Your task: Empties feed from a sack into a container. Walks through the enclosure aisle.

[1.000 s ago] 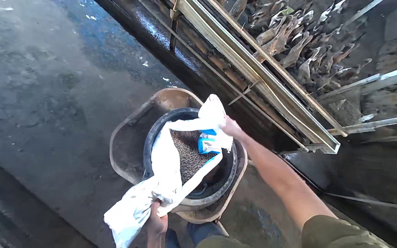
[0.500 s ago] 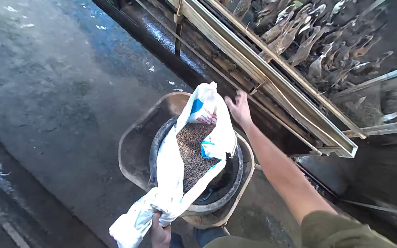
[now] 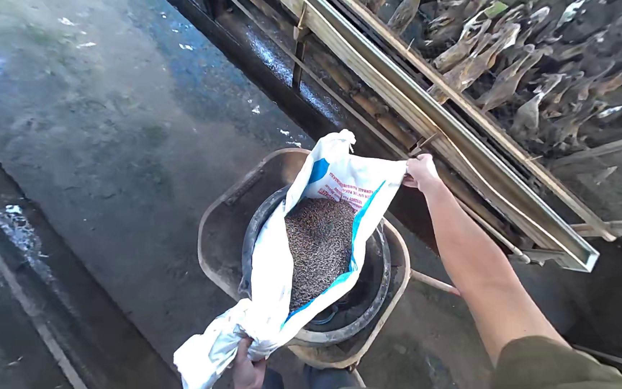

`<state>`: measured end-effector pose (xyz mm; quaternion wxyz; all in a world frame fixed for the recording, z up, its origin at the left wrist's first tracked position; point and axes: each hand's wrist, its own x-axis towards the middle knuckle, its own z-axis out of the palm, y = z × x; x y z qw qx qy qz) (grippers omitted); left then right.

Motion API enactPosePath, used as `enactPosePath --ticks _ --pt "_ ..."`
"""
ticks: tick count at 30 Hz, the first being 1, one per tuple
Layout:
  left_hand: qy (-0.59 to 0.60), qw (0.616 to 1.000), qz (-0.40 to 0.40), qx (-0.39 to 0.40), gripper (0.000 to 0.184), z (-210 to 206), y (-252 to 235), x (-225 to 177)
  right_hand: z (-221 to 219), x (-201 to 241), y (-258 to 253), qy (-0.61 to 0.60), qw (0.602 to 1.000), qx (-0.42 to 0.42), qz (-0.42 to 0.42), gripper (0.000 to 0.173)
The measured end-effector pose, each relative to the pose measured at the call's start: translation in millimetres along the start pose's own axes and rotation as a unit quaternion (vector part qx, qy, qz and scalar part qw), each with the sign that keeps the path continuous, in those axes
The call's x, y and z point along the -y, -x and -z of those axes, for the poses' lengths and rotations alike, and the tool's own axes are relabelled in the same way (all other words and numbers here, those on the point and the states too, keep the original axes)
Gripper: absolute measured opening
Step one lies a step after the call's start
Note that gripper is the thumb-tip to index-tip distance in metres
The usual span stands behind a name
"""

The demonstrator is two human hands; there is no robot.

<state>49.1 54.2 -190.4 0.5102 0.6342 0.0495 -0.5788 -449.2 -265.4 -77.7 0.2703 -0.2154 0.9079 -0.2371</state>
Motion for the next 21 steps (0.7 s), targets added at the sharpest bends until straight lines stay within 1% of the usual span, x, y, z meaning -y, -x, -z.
enactPosePath --ticks 1,2,3,4,5,6,7,8,9,10,11,12,13,14,15,16,18,20,21 --pt "0.0 1.0 0.003 -0.007 0.025 -1 0 0 3 3 16 0.109 0.991 -0.048 0.067 0.062" --pt "0.004 1.0 0.006 -0.015 0.025 -1 0 1 1 7 34 0.168 0.97 -0.081 0.155 0.07" --pt "0.006 1.0 0.008 -0.02 0.025 -1 -1 1 -8 12 54 0.194 0.943 -0.094 0.253 0.073" --pt "0.008 1.0 0.01 -0.021 0.025 -1 -1 2 -25 16 76 0.199 0.911 -0.079 0.351 0.07" --pt "0.008 1.0 0.013 -0.021 0.026 -2 -1 2 -52 20 96 0.192 0.872 -0.039 0.449 0.065" --pt "0.007 1.0 0.017 -0.02 0.026 -2 -1 2 -87 21 114 0.194 0.823 0.016 0.534 0.06" --pt "0.007 1.0 0.018 -0.021 0.027 -2 0 2 -125 24 129 0.233 0.762 0.073 0.599 0.057" --pt "0.007 1.0 0.017 -0.024 0.027 -3 1 3 -159 31 141 0.299 0.704 0.143 0.628 0.063" --pt "0.008 1.0 0.016 -0.025 0.027 -3 2 4 -190 38 145 0.37 0.652 0.195 0.633 0.072" --pt "0.008 0.999 0.015 -0.029 0.026 -4 4 4 -219 41 142 0.428 0.611 0.216 0.63 0.075" --pt "0.009 0.999 0.012 -0.031 0.025 -4 5 4 -241 42 133 0.461 0.593 0.218 0.623 0.068" --pt "0.008 0.999 0.011 -0.035 0.024 -3 5 3 -256 44 123 0.474 0.6 0.215 0.607 0.054" --pt "0.011 0.999 0.008 -0.038 0.023 -2 4 3 -262 48 112 0.485 0.616 0.211 0.584 0.038" --pt "0.015 0.999 0.006 -0.038 0.023 -1 3 4 -259 54 102 0.505 0.619 0.219 0.56 0.026" --pt "0.014 0.999 0.007 -0.035 0.023 1 4 5 -249 55 90 0.521 0.608 0.235 0.551 0.021" --pt "0.01 0.999 0.006 -0.035 0.024 2 6 5 -236 53 79 0.528 0.595 0.257 0.548 0.021" --pt "0.008 0.999 -0.002 -0.04 0.023 0 8 4 -204 45 55 0.516 0.584 0.281 0.56 0.022" --pt "0.0 0.999 -0.002 -0.05 0.023 3 10 5 -166 33 35 0.489 0.587 0.282 0.58 0.017" --pt "-0.005 0.999 0.001 -0.052 0.023 5 11 6 -144 30 27 0.479 0.598 0.28 0.578 0.015"
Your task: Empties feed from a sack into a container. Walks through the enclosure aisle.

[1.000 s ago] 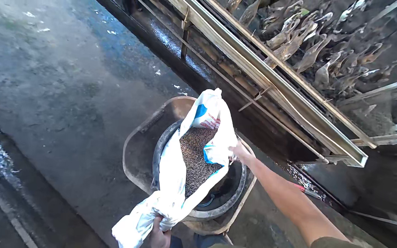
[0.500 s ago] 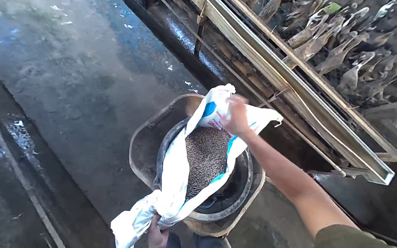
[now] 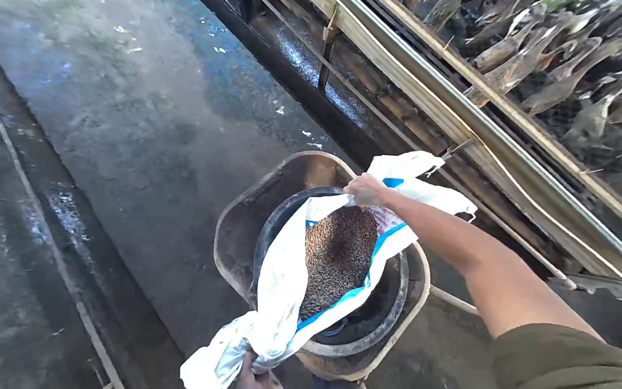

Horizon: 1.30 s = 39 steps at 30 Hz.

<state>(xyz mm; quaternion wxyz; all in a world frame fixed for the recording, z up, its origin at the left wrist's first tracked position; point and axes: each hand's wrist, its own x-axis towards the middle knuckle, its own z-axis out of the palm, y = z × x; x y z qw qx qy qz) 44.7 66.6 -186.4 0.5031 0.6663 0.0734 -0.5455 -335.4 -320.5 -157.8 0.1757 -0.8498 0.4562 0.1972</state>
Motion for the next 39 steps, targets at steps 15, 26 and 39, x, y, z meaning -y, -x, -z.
enactPosePath --ticks 15,26,39 --pt "-0.052 0.99 -0.125 0.039 0.023 -23 -3 -61 -26 -27 164 -0.093 0.993 -0.002 -0.072 0.015" --pt "-0.073 0.989 -0.118 0.053 0.022 -23 -34 -69 -82 0 213 -0.18 0.983 -0.043 0.006 0.01" --pt "-0.068 0.988 -0.134 0.032 0.029 -24 -39 -64 -81 51 247 -0.136 0.985 -0.013 0.107 0.04"
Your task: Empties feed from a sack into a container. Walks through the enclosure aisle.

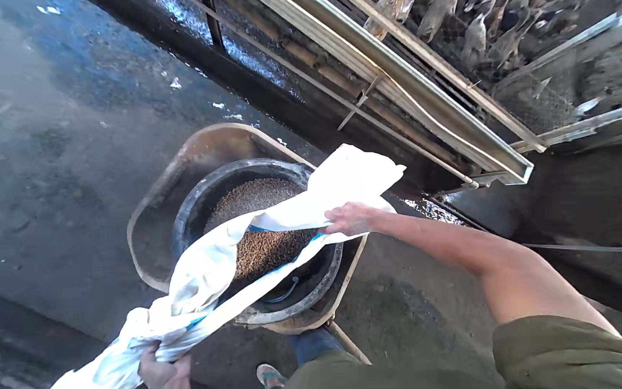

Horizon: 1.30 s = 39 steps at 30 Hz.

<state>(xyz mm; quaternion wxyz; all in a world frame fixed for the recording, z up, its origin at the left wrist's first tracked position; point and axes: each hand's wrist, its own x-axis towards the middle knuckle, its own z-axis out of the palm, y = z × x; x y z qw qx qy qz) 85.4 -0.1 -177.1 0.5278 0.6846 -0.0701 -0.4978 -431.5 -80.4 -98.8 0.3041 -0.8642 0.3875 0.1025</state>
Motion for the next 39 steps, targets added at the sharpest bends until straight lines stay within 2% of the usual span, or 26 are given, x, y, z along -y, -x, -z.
enactPosePath --ticks 1,2,4,6,7,10,11,13,18,22,25,27,28,30,31,34,37,39 --pt "0.006 1.0 -0.004 -0.002 0.029 -4 1 0 -9 -3 2 0.008 0.999 0.022 -0.035 0.033" --pt "0.018 1.0 -0.006 -0.004 0.03 -8 3 1 -17 -6 5 0.013 0.996 0.051 -0.079 0.04" --pt "0.056 0.998 -0.004 -0.014 0.031 -16 10 0 -27 -5 6 0.01 0.982 0.102 -0.162 0.065" --pt "0.115 0.993 -0.009 -0.032 0.036 -18 15 -4 -36 0 -5 -0.001 0.963 0.151 -0.225 0.073" --pt "0.149 0.988 -0.014 -0.035 0.041 -18 14 -5 -40 2 -11 0.003 0.955 0.167 -0.243 0.072" --pt "0.23 0.972 -0.036 -0.03 0.046 -24 5 -11 -50 6 -23 0.028 0.945 0.195 -0.261 0.034" --pt "0.246 0.968 -0.04 -0.025 0.046 -26 4 -12 -48 9 -25 0.032 0.943 0.206 -0.261 0.027" --pt "0.268 0.962 -0.051 -0.014 0.045 -31 0 -15 -36 13 -27 0.017 0.941 0.214 -0.263 0.024" --pt "0.283 0.956 -0.078 0.013 0.043 -41 -11 -29 9 17 -45 0.016 0.969 0.116 -0.215 0.021" --pt "0.243 0.96 -0.101 0.092 0.032 -45 -23 -36 16 8 -60 0.081 0.992 -0.037 -0.09 0.008" --pt "0.161 0.969 -0.102 0.159 0.025 -48 -21 -41 12 2 -69 0.112 0.985 -0.134 -0.014 0.017" --pt "0.069 0.976 -0.11 0.175 0.051 -51 -23 -45 14 7 -79 0.12 0.981 -0.151 -0.008 0.031" --pt "0.013 0.976 -0.12 0.182 0.058 -55 -26 -47 17 10 -84 0.122 0.98 -0.153 -0.019 0.042" --pt "-0.078 0.968 -0.131 0.198 0.059 -64 -36 -51 17 14 -91 0.134 0.978 -0.148 -0.066 0.062" --pt "-0.108 0.965 -0.13 0.201 0.058 -68 -41 -52 17 16 -93 0.136 0.976 -0.138 -0.104 0.062" --pt "-0.099 0.964 -0.136 0.205 0.039 -74 -52 -52 23 24 -99 0.129 0.962 -0.083 -0.227 0.022" --pt "-0.058 0.967 -0.114 0.219 0.025 -77 -56 -61 37 30 -108 0.126 0.937 -0.019 -0.326 0.018" --pt "-0.039 0.971 -0.073 0.223 0.025 -80 -55 -68 36 29 -112 0.116 0.929 -0.019 -0.352 0.018"
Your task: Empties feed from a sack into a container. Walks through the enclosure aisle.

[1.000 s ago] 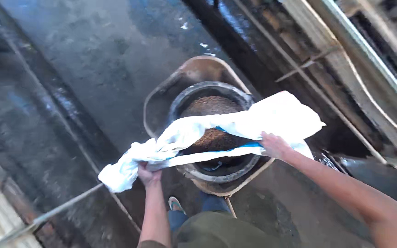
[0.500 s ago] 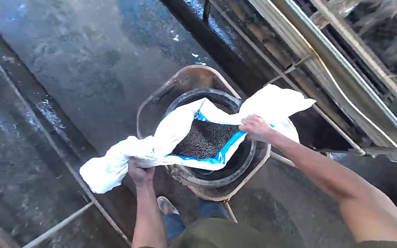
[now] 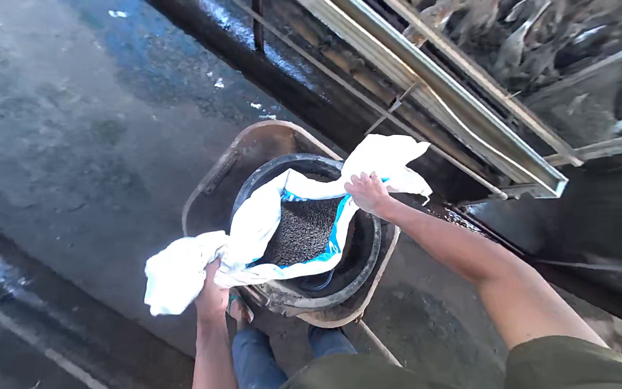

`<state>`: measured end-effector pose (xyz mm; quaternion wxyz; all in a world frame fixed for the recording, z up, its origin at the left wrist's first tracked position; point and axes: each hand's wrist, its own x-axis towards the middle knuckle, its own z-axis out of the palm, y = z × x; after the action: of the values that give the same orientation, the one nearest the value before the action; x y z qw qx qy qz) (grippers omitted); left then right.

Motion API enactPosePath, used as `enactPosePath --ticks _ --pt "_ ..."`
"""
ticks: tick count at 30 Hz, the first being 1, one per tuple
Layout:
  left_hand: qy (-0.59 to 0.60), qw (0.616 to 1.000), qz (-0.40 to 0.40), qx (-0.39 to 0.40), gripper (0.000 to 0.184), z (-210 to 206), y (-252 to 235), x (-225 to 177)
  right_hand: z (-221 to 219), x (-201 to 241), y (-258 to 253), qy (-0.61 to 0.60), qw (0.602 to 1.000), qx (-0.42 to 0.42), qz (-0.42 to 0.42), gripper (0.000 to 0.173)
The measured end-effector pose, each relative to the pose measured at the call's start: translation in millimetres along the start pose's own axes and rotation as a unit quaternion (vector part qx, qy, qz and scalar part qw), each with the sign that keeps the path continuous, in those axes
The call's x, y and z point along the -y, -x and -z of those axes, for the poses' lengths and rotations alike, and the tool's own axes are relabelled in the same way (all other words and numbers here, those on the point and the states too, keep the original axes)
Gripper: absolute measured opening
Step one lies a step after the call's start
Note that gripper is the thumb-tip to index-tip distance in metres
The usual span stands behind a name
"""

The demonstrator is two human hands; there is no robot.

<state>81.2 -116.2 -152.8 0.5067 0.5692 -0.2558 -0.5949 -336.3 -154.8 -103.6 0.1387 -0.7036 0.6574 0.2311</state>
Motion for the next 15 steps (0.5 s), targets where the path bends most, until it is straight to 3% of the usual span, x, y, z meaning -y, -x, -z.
enactPosePath --ticks 5,8,11,15 --pt "0.141 0.987 0.07 0.022 0.024 0 -23 -19 25 21 8 -0.066 0.993 0.081 -0.052 0.022" --pt "0.253 0.961 0.094 0.064 0.042 2 -45 -49 73 52 42 -0.089 0.986 0.105 -0.094 0.026" --pt "0.335 0.927 0.092 0.141 0.058 22 -78 -100 140 84 77 -0.097 0.979 0.067 -0.169 0.027" --pt "0.366 0.899 0.012 0.239 0.049 61 -109 -210 233 138 111 -0.041 0.977 -0.056 -0.2 0.021"
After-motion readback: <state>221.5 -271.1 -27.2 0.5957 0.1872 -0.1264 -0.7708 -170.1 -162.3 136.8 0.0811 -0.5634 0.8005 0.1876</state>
